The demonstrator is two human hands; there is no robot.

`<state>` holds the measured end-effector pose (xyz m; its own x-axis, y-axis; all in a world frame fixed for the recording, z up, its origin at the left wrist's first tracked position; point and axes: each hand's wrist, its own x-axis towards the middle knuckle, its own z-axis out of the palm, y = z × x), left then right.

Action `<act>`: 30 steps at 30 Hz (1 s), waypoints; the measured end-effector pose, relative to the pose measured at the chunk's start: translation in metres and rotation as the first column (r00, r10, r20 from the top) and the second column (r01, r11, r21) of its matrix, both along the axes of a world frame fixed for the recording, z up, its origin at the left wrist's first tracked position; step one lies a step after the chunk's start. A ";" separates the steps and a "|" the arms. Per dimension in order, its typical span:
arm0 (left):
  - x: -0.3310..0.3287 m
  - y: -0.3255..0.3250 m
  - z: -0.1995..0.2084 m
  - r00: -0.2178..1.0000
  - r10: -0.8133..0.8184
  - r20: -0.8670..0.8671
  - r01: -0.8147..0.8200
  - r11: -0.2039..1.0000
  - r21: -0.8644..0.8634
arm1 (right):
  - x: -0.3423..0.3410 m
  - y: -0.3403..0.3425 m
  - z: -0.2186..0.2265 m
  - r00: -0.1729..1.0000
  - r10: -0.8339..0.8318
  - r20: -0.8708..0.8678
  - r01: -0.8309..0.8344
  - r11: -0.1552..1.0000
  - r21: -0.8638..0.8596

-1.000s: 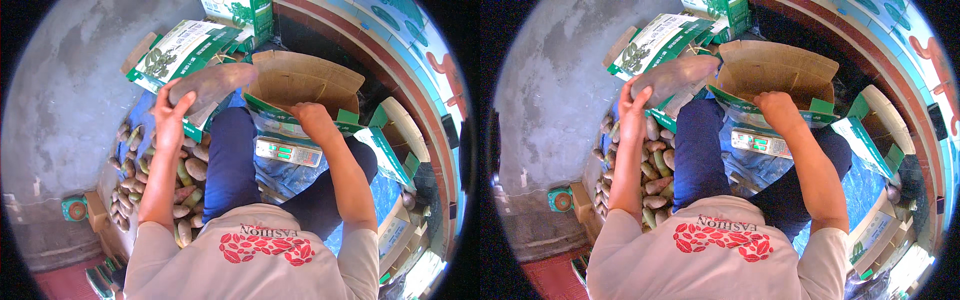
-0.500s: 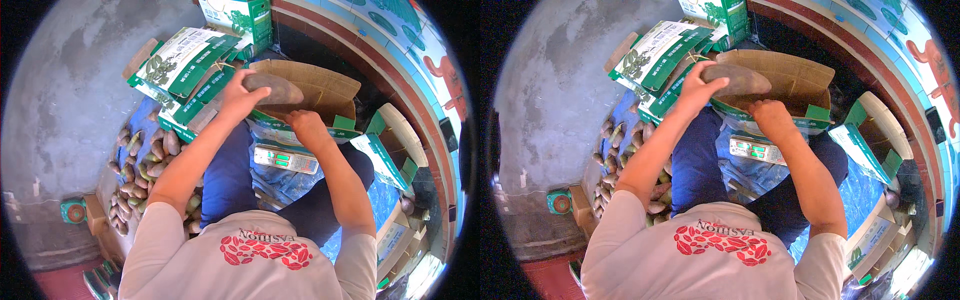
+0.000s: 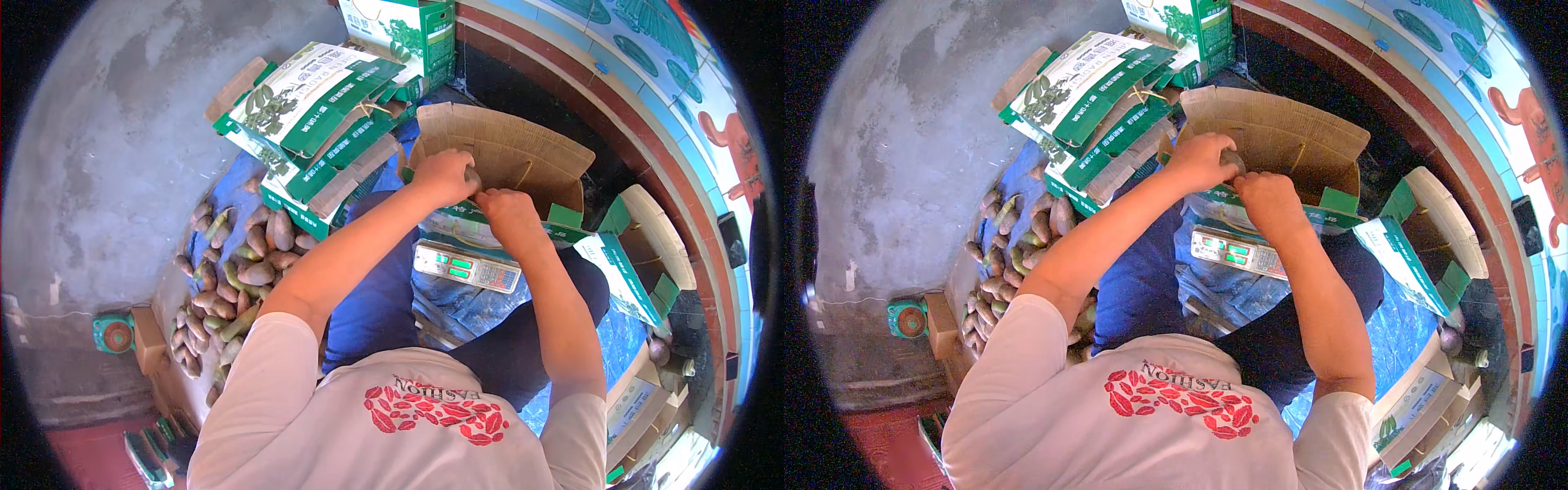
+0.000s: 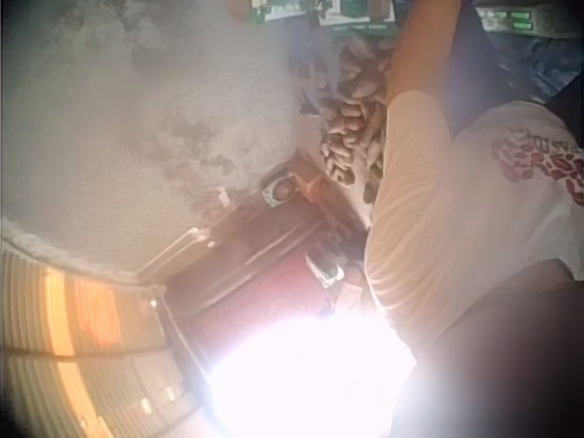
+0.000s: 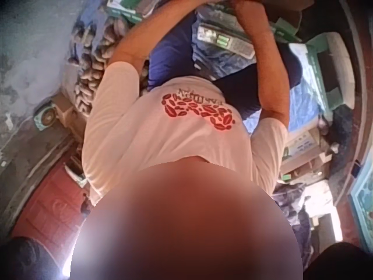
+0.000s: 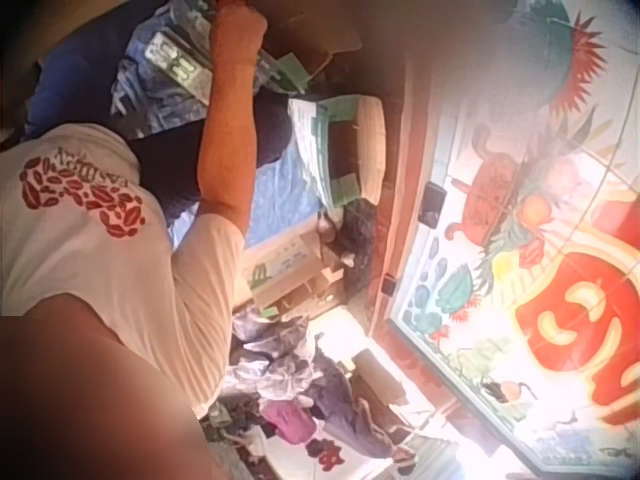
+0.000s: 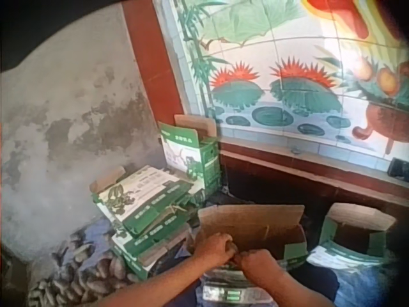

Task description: Sorting tubers from a pile and packing them into cardboard boxes while using a scale to weigh them.

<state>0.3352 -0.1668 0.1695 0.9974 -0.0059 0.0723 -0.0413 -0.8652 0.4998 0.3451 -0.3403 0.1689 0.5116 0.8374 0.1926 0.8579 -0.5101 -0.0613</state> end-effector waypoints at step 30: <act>-0.055 0.019 0.029 0.963 -0.088 0.255 0.012 0.959 0.283 | -0.004 -0.018 0.027 0.969 -0.171 -0.181 0.169 0.985 -0.025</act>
<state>0.2804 -0.1481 0.1983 0.9410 -0.1125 0.3192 -0.1851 -0.9607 0.2069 0.3414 -0.3587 0.1959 0.6724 0.7363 0.0757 0.7334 -0.6490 -0.2023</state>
